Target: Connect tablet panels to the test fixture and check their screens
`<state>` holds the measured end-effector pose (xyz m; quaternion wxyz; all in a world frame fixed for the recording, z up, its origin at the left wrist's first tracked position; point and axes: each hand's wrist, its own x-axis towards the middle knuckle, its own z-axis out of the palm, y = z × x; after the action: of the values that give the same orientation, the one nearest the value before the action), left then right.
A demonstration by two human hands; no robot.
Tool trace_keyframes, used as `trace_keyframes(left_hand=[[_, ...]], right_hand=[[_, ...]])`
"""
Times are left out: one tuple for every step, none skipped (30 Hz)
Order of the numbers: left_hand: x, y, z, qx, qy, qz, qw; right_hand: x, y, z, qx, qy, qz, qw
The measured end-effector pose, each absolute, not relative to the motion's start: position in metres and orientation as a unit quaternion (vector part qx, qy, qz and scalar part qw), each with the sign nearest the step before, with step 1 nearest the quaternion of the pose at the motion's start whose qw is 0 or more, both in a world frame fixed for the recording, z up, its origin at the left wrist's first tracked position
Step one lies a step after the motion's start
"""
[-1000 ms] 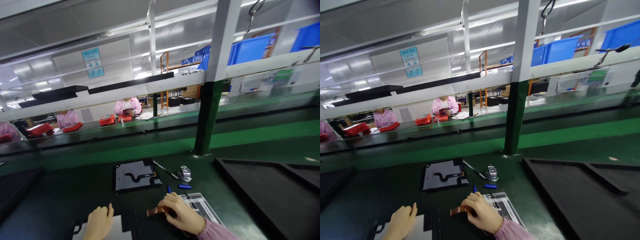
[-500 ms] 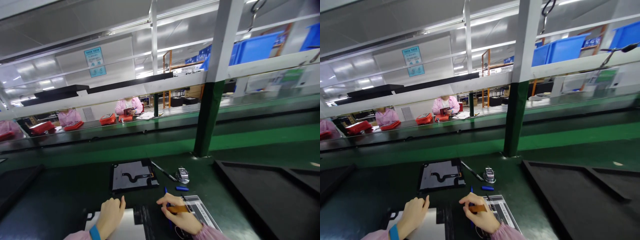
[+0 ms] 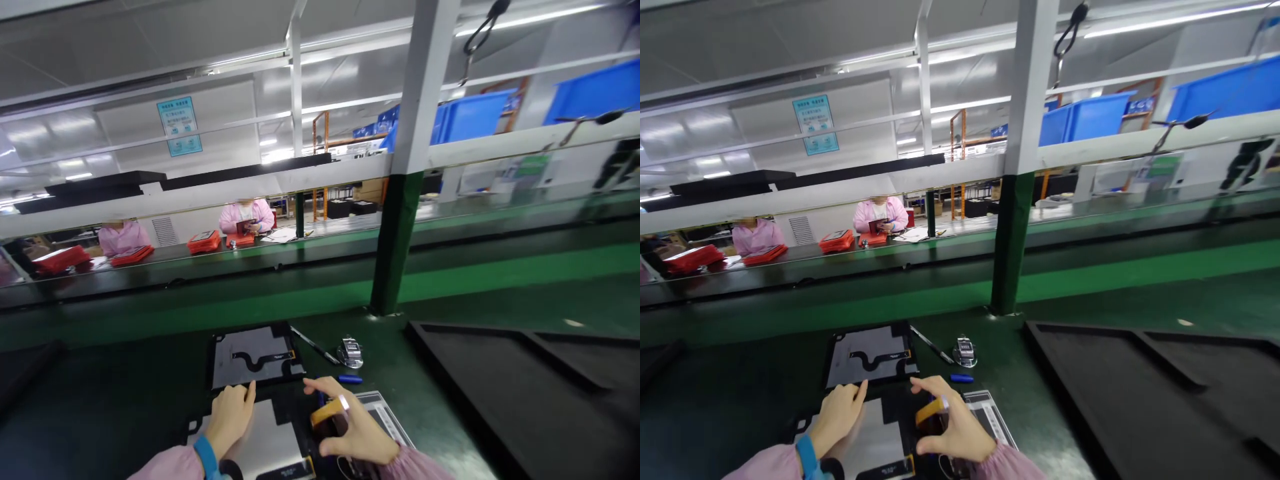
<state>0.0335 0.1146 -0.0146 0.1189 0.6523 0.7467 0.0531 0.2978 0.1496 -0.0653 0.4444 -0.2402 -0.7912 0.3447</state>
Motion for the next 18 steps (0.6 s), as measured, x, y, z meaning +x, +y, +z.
trace_keyframes(left_hand=[[0.036, 0.117, -0.014, 0.66, 0.739, 0.062, 0.12], [0.038, 0.118, -0.013, 0.67, 0.729, 0.071, 0.121], [0.038, 0.119, -0.012, 0.679, 0.719, 0.081, 0.122], [0.038, 0.12, -0.011, 0.689, 0.708, 0.091, 0.125], [0.037, 0.119, -0.009, 0.698, 0.697, 0.102, 0.128], [0.036, 0.119, -0.008, 0.705, 0.687, 0.112, 0.134], [0.034, 0.118, -0.008, 0.711, 0.678, 0.121, 0.141], [0.032, 0.117, -0.008, 0.716, 0.67, 0.128, 0.147], [0.03, 0.116, -0.009, 0.72, 0.664, 0.133, 0.152], [0.028, 0.116, -0.011, 0.723, 0.659, 0.138, 0.157], [0.025, 0.116, -0.014, 0.723, 0.656, 0.142, 0.165], [0.022, 0.117, -0.017, 0.721, 0.654, 0.145, 0.176], [0.02, 0.119, -0.02, 0.718, 0.654, 0.144, 0.191], [0.017, 0.121, -0.023, 0.714, 0.654, 0.14, 0.209], [0.013, 0.123, -0.026, 0.712, 0.652, 0.137, 0.223], [0.01, 0.125, -0.028, 0.715, 0.647, 0.136, 0.23], [0.007, 0.127, -0.031, 0.723, 0.639, 0.133, 0.229], [0.003, 0.129, -0.032, 0.732, 0.629, 0.136, 0.222]], right_hand=[[0.305, 0.155, -0.064, -0.245, -0.789, 0.337, 0.451], [0.312, 0.161, -0.062, -0.271, -0.785, 0.314, 0.461], [0.32, 0.168, -0.06, -0.314, -0.776, 0.277, 0.472], [0.327, 0.177, -0.058, -0.367, -0.76, 0.23, 0.484], [0.334, 0.187, -0.057, -0.422, -0.738, 0.181, 0.494], [0.34, 0.196, -0.056, -0.471, -0.714, 0.135, 0.5], [0.345, 0.206, -0.055, -0.507, -0.694, 0.1, 0.501], [0.348, 0.214, -0.056, -0.53, -0.683, 0.08, 0.496], [0.35, 0.221, -0.057, -0.542, -0.681, 0.071, 0.487], [0.351, 0.226, -0.059, -0.552, -0.683, 0.064, 0.474], [0.351, 0.23, -0.061, -0.561, -0.686, 0.06, 0.459], [0.35, 0.232, -0.063, -0.569, -0.689, 0.058, 0.444], [0.349, 0.233, -0.066, -0.577, -0.691, 0.058, 0.432], [0.347, 0.234, -0.068, -0.585, -0.691, 0.057, 0.421], [0.346, 0.234, -0.07, -0.593, -0.689, 0.057, 0.413], [0.344, 0.234, -0.071, -0.599, -0.687, 0.058, 0.407], [0.343, 0.235, -0.072, -0.604, -0.686, 0.059, 0.402], [0.343, 0.235, -0.073, -0.606, -0.686, 0.059, 0.399]])
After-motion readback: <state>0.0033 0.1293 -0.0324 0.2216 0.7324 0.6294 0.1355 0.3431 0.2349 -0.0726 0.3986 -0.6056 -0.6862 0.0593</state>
